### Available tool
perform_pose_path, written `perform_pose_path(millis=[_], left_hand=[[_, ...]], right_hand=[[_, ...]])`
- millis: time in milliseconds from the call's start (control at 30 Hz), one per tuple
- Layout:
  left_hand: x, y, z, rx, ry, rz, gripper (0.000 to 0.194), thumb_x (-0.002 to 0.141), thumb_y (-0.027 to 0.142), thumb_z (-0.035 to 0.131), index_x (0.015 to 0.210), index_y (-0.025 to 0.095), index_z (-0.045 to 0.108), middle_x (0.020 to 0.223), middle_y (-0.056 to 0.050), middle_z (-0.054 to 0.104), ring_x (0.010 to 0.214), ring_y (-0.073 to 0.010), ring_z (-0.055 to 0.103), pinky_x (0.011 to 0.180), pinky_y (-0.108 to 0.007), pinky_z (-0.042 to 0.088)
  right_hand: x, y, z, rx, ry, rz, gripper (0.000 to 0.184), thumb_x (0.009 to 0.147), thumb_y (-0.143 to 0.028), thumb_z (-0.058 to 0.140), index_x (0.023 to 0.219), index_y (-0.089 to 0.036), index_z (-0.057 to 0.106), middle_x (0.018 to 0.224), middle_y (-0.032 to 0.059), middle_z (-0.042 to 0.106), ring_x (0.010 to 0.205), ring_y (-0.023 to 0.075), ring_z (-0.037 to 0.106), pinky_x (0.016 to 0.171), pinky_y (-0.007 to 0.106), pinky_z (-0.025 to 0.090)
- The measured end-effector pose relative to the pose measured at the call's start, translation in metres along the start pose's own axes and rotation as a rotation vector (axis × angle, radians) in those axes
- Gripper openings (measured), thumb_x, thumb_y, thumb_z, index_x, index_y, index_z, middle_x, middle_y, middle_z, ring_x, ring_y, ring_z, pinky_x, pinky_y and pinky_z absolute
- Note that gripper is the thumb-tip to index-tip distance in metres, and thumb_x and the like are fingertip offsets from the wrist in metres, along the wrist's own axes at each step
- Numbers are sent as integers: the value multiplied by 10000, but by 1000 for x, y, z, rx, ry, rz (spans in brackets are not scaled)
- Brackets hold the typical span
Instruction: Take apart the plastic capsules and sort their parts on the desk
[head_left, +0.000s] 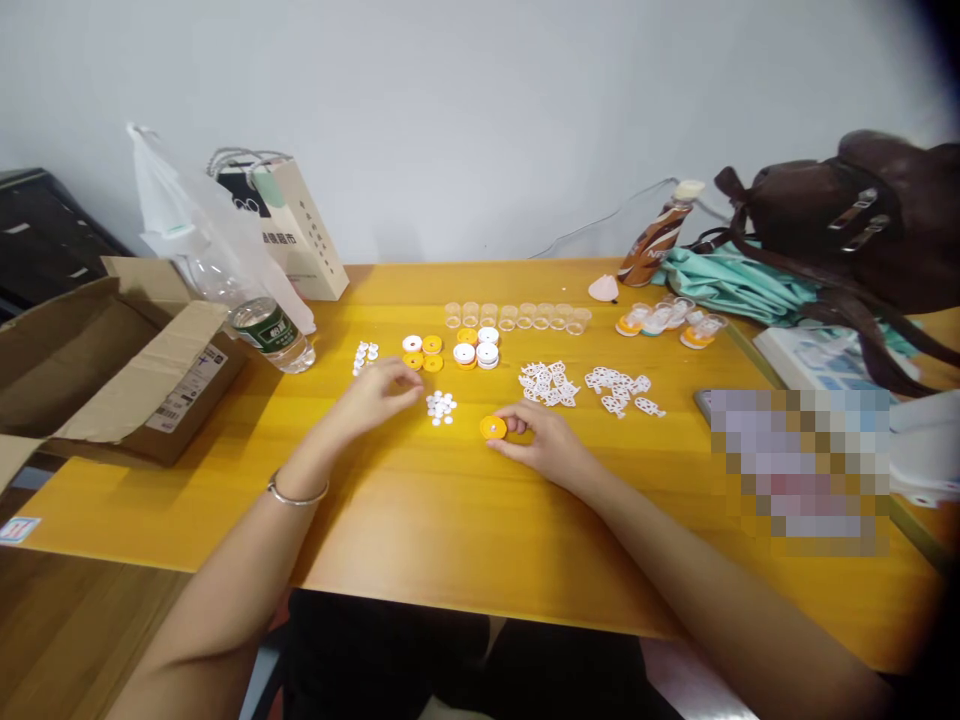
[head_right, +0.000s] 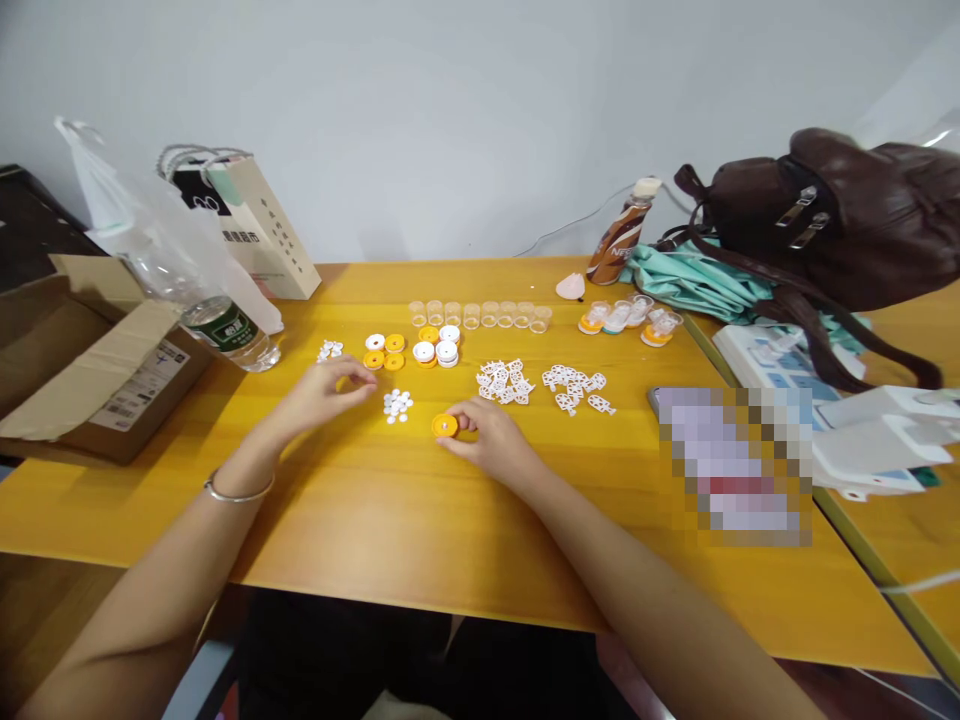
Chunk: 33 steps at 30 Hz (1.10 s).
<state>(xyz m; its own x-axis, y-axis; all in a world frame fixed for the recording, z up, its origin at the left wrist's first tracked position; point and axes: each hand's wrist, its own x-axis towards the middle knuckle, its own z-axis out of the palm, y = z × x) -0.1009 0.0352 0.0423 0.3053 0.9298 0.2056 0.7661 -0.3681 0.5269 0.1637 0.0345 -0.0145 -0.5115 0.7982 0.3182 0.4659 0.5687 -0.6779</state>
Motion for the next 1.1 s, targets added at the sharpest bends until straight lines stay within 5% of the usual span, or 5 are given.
perform_pose_path(millis=[233,567,800,933,1100], left_hand=[[-6,43,51,119,-92,471,216,897,285,420,1039,225,572,1040,-49,611,941,-143,538,815,-287,364],[-7,34,52,187,24,606,204,899,167,396,963,218,583,946,-34,644,824,-124,547,716,-259,364],[17,-5,38,325,316,299,131,861,236,495,865,198,620,892,-42,649,836,-164,564,720,-300,346],[29,-23,36,420,309,100,97,826,234,550,807,217,644,881,-20,653,826,-179,556,706,-321,315],[32,-27,40,456,290,82,92,818,256,570,809,240,660,911,-10,645,854,-182,541,700,-330,287]], right_hand=[[0,-6,-4,45,78,-39,172,723,-269,608,874,-198,566,697,6,514,653,137,472,600,266,407],[-2,-6,-4,129,85,-27,331,729,-308,626,1032,-209,534,750,11,546,662,136,500,620,277,428],[1,1,-4,164,208,58,336,767,-339,588,1064,-196,525,770,18,569,648,126,520,618,270,442],[2,2,-8,136,238,89,248,799,-322,538,1003,-185,567,742,22,573,640,127,523,597,261,445],[3,2,-11,110,274,122,187,799,-294,522,923,-180,602,733,27,587,631,130,530,578,258,441]])
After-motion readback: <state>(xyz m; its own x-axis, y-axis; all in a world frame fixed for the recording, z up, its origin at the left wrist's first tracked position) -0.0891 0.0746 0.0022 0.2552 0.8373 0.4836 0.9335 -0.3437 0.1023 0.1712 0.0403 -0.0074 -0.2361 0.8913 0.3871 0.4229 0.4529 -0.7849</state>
